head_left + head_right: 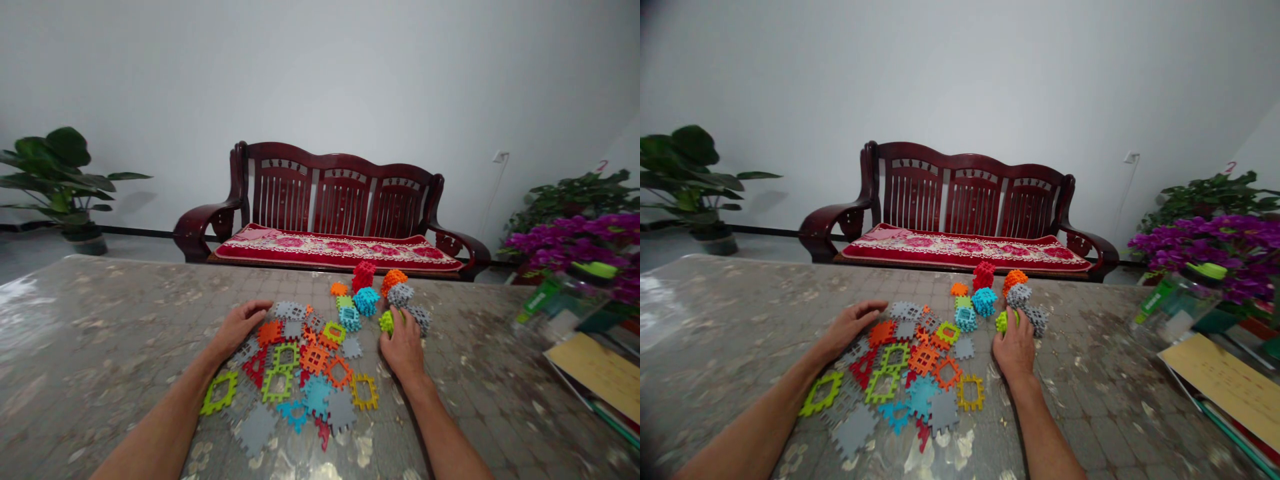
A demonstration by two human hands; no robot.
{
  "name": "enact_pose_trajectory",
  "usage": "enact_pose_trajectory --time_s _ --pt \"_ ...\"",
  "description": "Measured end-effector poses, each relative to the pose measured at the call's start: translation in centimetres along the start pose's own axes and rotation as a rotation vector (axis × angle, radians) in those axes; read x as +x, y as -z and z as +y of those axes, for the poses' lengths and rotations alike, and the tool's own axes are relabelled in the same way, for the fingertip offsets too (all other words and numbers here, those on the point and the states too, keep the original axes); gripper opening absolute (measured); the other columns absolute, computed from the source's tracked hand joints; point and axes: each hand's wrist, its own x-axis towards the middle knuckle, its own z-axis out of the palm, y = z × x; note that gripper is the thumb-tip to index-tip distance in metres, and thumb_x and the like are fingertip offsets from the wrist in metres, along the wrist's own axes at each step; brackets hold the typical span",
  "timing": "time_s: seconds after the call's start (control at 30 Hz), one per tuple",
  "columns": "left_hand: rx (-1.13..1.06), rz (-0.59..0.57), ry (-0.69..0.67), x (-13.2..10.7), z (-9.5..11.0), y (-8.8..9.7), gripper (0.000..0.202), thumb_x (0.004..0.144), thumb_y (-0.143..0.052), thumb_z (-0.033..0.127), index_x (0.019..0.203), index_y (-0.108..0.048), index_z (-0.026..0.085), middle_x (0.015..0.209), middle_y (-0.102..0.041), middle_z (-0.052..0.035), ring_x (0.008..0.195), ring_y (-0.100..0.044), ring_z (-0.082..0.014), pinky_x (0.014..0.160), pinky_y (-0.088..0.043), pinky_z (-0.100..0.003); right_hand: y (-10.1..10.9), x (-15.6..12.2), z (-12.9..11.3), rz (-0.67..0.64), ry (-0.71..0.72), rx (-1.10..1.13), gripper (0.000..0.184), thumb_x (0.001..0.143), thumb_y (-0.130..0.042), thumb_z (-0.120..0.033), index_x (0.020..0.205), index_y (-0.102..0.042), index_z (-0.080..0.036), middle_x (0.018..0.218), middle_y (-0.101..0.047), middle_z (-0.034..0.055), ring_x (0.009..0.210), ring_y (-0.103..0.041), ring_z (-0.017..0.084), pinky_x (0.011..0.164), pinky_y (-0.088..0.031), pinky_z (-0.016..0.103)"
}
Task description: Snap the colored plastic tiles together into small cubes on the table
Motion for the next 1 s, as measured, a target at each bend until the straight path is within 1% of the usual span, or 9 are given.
enact_pose_trajectory --time_s 0.13,0.27,0.33,0.43,0.57,0.67,0.77,0.87,1.0 --pt "0.002 -0.016 0.000 0.0 -0.1 -0.1 0.051 0.067 -0.065 0.057 0.101 -0.075 0.020 0.101 -0.078 -0.0073 0.092 -0.069 -0.0274 0.086 -0.055 -0.038 0.3 0.0 0.1 0.008 -0.015 -0.044 0.057 0.079 -0.051 -0.016 0.136 -0.050 -0.015 0.135 -0.050 0.0180 0.124 -0.046 0.032 0.102 -0.041 0.047" --pt "-0.023 -0.023 0.005 0.0 -0.1 -0.1 0.050 0.068 -0.066 0.055 0.101 -0.075 0.019 0.099 -0.078 -0.0072 0.089 -0.070 -0.0262 0.084 -0.055 -0.037 1.7 -0.3 -0.5 -0.008 -0.015 -0.116 0.058 0.079 -0.052 -0.017 0.138 -0.050 -0.018 0.140 -0.049 0.0162 0.123 -0.046 0.034 0.097 -0.043 0.048" --pt "-0.024 -0.024 0.010 0.0 0.0 -0.1 0.049 0.068 -0.066 0.054 0.101 -0.075 0.019 0.099 -0.078 -0.0071 0.088 -0.070 -0.0255 0.085 -0.055 -0.036 2.5 -0.4 -1.1 0.000 0.023 -0.138 0.057 0.081 -0.052 -0.017 0.137 -0.051 -0.018 0.145 -0.046 0.0154 0.127 -0.043 0.035 0.098 -0.042 0.050" --pt "-0.013 -0.022 0.014 0.0 0.2 -0.2 0.051 0.067 -0.066 0.055 0.102 -0.074 0.019 0.101 -0.078 -0.0069 0.090 -0.070 -0.0258 0.087 -0.054 -0.036 3.3 -0.5 -2.6 -0.004 0.164 -0.111 0.057 0.082 -0.051 -0.014 0.138 -0.051 -0.021 0.150 -0.043 0.0105 0.135 -0.035 0.033 0.107 -0.035 0.050" --pt "-0.016 -0.011 0.017 0.0 0.2 -0.3 0.057 0.064 -0.067 0.058 0.104 -0.073 0.017 0.103 -0.077 -0.0085 0.093 -0.069 -0.0273 0.089 -0.053 -0.039 3.2 0.5 -4.7 -0.143 0.405 -0.045 0.065 0.079 -0.048 -0.004 0.139 -0.051 -0.028 0.152 -0.042 0.0046 0.141 -0.030 0.028 0.113 -0.031 0.045" --pt "-0.032 -0.017 0.015 0.0 0.1 -0.3 0.058 0.065 -0.067 0.058 0.105 -0.072 0.016 0.104 -0.077 -0.0093 0.092 -0.069 -0.0275 0.089 -0.053 -0.040 2.6 1.8 -5.7 -0.250 0.538 -0.037 0.070 0.076 -0.049 0.001 0.139 -0.053 -0.030 0.152 -0.042 0.0048 0.141 -0.031 0.028 0.114 -0.030 0.045" --pt "-0.035 -0.016 -0.001 0.0 -0.1 -0.2 0.055 0.066 -0.067 0.056 0.104 -0.073 0.017 0.104 -0.077 -0.0089 0.093 -0.069 -0.0276 0.090 -0.053 -0.040 2.0 2.8 -6.3 -0.334 0.650 -0.042 0.070 0.073 -0.053 0.002 0.136 -0.055 -0.030 0.152 -0.042 0.0052 0.142 -0.030 0.029 0.115 -0.028 0.047" --pt "-0.033 -0.029 -0.021 0.1 -0.3 -0.2 0.052 0.068 -0.066 0.055 0.104 -0.074 0.018 0.104 -0.077 -0.0079 0.095 -0.069 -0.0275 0.091 -0.052 -0.039 1.5 3.2 -6.5 -0.397 0.694 -0.045 0.065 0.076 -0.054 0.000 0.133 -0.057 -0.030 0.151 -0.044 0.0048 0.142 -0.030 0.028 0.115 -0.027 0.047" --pt "-0.020 -0.037 -0.012 0.2 -0.3 -0.3 0.051 0.070 -0.064 0.053 0.104 -0.073 0.017 0.103 -0.077 -0.0074 0.095 -0.069 -0.0265 0.092 -0.052 -0.039 1.4 3.0 -6.4 -0.494 0.663 -0.046 0.054 0.083 -0.049 -0.003 0.130 -0.059 -0.027 0.148 -0.047 0.0064 0.139 -0.035 0.028 0.111 -0.033 0.046"
